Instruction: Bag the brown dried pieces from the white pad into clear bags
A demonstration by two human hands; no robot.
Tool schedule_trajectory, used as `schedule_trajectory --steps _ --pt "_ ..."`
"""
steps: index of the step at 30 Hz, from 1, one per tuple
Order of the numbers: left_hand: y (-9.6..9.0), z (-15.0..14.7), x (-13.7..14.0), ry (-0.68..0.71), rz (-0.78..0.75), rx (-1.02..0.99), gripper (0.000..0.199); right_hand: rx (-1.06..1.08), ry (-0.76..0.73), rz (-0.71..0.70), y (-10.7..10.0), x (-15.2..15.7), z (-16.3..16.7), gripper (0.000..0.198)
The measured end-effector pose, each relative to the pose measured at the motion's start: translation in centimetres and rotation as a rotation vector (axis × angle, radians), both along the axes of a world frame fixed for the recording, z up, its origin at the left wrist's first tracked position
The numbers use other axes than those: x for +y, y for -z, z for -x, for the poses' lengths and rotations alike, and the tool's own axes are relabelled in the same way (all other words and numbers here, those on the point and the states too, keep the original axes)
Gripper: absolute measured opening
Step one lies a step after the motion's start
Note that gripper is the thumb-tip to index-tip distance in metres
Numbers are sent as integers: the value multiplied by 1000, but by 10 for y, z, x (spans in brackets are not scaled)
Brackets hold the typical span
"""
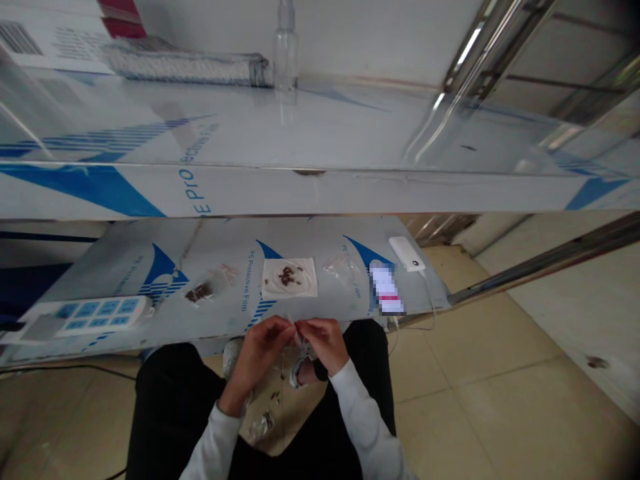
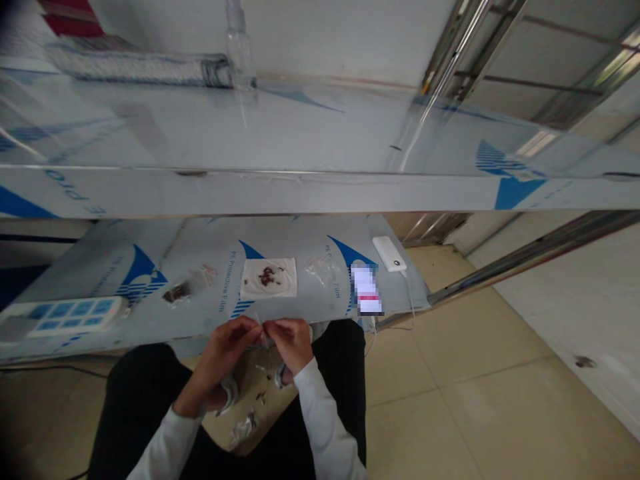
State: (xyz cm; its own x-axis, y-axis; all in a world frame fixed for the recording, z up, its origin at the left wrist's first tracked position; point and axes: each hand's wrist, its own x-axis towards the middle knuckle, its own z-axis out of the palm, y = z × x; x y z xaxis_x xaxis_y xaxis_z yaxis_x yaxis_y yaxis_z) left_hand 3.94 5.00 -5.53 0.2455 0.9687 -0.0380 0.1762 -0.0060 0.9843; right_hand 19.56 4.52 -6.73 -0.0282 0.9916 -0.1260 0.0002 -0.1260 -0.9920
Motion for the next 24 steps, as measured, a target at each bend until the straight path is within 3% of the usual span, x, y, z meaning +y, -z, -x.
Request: schedule_trajectory --steps 6,13,18,24 --pt "-10 7 -7 -30 18 77 20 125 -10 33 -11 -13 15 33" --pt "-18 20 -10 39 72 235 22 99 -78 97 -1 -14 17 37" --pt "-21 23 -15 61 102 243 24 -55 -82 24 -5 -20 16 35" --pt "-20 23 -18 96 98 244 22 -96 -143 -25 -5 -25 14 40"
